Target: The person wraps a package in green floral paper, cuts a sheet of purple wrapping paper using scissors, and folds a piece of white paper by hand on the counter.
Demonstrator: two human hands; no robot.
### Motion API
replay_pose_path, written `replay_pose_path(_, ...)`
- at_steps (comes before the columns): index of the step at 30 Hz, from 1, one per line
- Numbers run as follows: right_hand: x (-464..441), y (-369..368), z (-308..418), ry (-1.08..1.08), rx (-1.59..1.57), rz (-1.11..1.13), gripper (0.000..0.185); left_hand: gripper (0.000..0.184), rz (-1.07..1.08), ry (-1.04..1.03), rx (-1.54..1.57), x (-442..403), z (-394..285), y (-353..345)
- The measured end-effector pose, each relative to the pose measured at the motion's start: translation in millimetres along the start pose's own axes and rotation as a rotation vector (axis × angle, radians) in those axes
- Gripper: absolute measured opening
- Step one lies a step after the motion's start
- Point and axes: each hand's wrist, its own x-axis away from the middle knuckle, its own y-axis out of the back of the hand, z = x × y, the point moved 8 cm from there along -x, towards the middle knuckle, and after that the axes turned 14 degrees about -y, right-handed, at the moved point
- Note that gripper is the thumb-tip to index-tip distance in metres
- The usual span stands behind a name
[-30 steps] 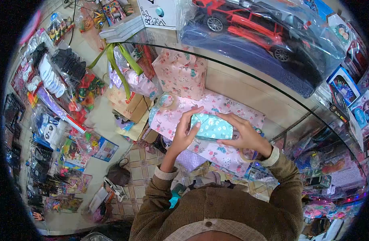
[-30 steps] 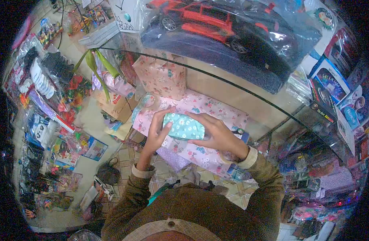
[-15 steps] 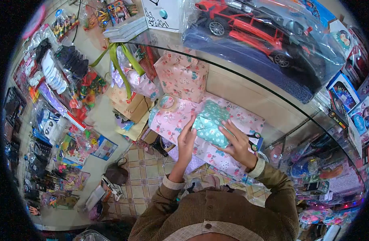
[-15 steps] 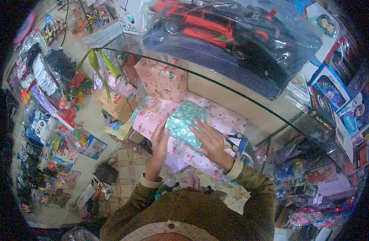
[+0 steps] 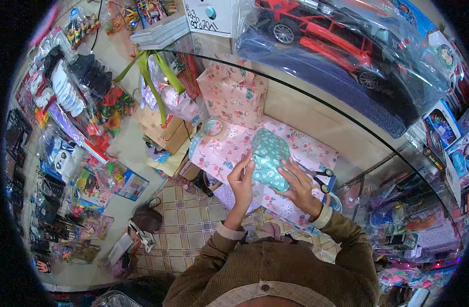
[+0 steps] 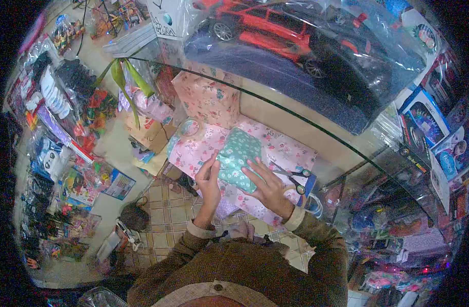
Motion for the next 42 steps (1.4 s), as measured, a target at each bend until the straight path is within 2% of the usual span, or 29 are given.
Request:
replay_pose_path(8, 0.4, -2.4, 0.6, -0.007, 0.025, 0.039, 0.073, 0.027, 0.018, 0.041, 0.049, 3.8, 2.1, 0.5)
replay_pose_path(14, -7.6, -4.0, 3.8, -0.010, -0.008, 0.035, 0.070, 0.051, -0.062, 0.071, 0.191, 0.7, -4.5, 4.9)
replay_pose_path(17, -5.9, -3.2, 2.8, 0.010, 0.005, 0.034, 0.068, 0.063, 0.055, 0.015, 0.070, -3.3, -9.4, 6.1)
replay_pose_path(20, -5.5, -1.3, -0.4, -0.005, -0.006, 0.029, 0.067, 0.067, 0.023, 0.103, 0.160, -4.3, -4.7, 10.6)
replay_pose_path(23, -7.3, 0.3, -1.4, -0.012, -0.022, 0.043, 0.069, 0.065, 0.015, 0.109, 0.447, -6.8, -8.6, 13.1)
replay_pose_path(24, -7.8, 0.1, 1.4, -0.006, 0.010, 0.056, 0.070, 0.062, -0.073, 0.125, 0.514, -9.9, -6.0, 20.7)
replay_pose_path(26, -11.0, -2.2, 10.0, 0.010, 0.071, 0.080, 0.073, 0.060, 0.165, 0.073, 1.184, -16.0, 16.7, 37.3)
replay_pose_path(29, -12.8, -16.3, 11.7, -0.008, 0.150, 0.090, 0.076, 0.055, 0.155, 0.035, 1.097, -16.4, 29.5, 60.4)
replay_pose_path(31, -12.5, -27.9, 8.0, -0.033, 0.123, 0.102, 0.076, 0.053, -0.194, 0.117, 0.368, -6.7, 17.7, 73.0)
replay_pose_path(32, -10.8, -33.6, 6.3, -0.046, 0.109, 0.112, 0.076, 0.051, 0.006, 0.092, 0.124, -5.3, 26.4, 69.6)
replay_pose_path(35, -6.6, -43.8, 5.5, -0.044, 0.078, 0.131, 0.075, 0.052, 0.149, 0.302, 0.162, 19.5, 47.3, 57.5)
replay_pose_path(36, -2.0, -50.1, 5.4, -0.044, 0.083, 0.170, 0.076, 0.052, 0.263, 0.333, -0.095, 19.7, 46.0, 52.8)
replay_pose_path(40, 20.9, -66.7, 8.7, -0.034, 0.014, 0.371, 0.077, 0.051, 0.272, 0.231, -0.187, 29.8, 56.0, 59.1)
replay_pose_path(42, 27.8, -72.6, 6.6, -0.002, -0.001, 0.468, 0.072, 0.052, 0.300, 0.087, -0.412, 32.1, 78.7, 80.4)
